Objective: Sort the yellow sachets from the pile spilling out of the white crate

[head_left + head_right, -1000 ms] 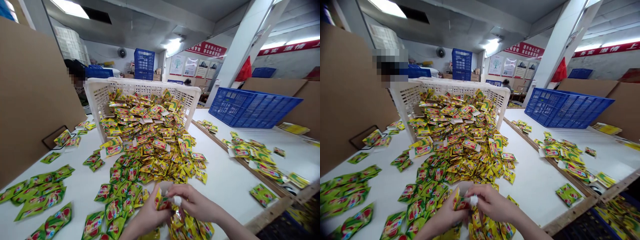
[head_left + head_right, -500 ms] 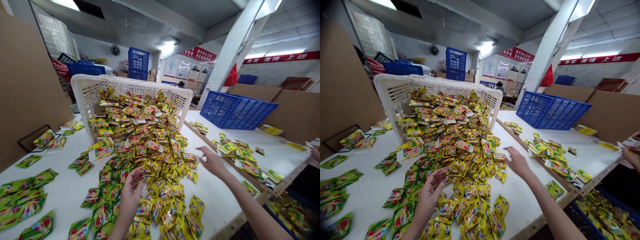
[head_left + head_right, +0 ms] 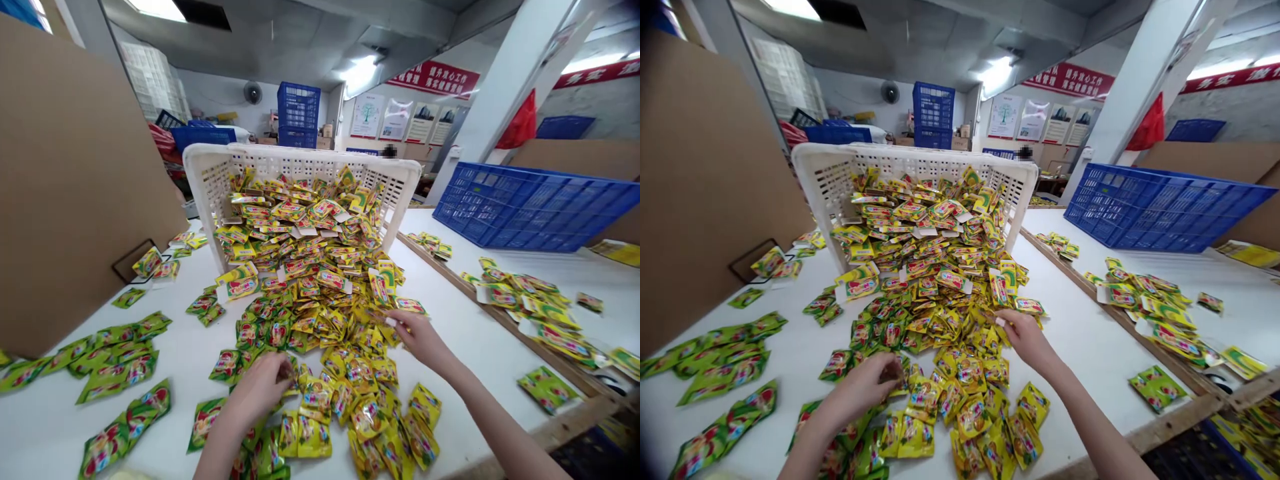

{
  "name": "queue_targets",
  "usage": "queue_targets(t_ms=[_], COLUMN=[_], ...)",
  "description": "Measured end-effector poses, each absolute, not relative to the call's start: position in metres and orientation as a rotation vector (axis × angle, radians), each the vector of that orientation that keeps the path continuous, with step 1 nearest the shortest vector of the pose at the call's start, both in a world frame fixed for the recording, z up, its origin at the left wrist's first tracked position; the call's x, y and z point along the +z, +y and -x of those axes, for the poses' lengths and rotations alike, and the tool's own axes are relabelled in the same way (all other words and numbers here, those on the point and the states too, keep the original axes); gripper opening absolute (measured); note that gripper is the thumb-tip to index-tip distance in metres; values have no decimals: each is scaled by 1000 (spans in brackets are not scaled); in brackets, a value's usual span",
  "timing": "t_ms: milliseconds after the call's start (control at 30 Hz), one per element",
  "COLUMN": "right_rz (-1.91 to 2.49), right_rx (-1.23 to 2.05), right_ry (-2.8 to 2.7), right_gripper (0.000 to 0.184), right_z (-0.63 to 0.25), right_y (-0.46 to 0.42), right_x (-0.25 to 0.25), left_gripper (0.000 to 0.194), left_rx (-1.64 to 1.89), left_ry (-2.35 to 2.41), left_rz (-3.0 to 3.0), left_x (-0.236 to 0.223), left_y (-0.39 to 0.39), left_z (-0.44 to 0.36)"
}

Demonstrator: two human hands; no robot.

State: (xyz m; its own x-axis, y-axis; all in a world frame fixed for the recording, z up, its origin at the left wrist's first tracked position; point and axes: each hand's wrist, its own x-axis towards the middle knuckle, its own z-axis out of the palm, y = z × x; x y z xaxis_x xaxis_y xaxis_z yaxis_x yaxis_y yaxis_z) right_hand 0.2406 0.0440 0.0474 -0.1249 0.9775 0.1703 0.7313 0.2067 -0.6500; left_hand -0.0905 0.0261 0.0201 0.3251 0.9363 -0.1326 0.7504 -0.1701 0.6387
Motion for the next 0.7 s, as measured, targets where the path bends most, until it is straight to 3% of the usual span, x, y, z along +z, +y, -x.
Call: queue_targets(t_ms=[200,300,367,500,700], right_rz=[1351,1291,1267,1234,1108], right_rx=[1182,1341,1405,1453,1375], right_ry=[-1560,-1437,-1383,-1340,-1410], right_gripper=[27,30,30,28,23], right_z=[-193,-172,-162,-150,-134], right_y=[18,18,18,14,16], right_x=[25,13,9,11,27], left_gripper=[25,44,51,24,37], left_rx=[286,270,308,422,616], left_ry=[1703,1772,1803,1768,1395], left_rz=[-2010,-2027,-2062,-2084,-1894], left_x=[18,13,11,15,32], left_y=[30,31,31,34,33], left_z=[108,100,90,83,85])
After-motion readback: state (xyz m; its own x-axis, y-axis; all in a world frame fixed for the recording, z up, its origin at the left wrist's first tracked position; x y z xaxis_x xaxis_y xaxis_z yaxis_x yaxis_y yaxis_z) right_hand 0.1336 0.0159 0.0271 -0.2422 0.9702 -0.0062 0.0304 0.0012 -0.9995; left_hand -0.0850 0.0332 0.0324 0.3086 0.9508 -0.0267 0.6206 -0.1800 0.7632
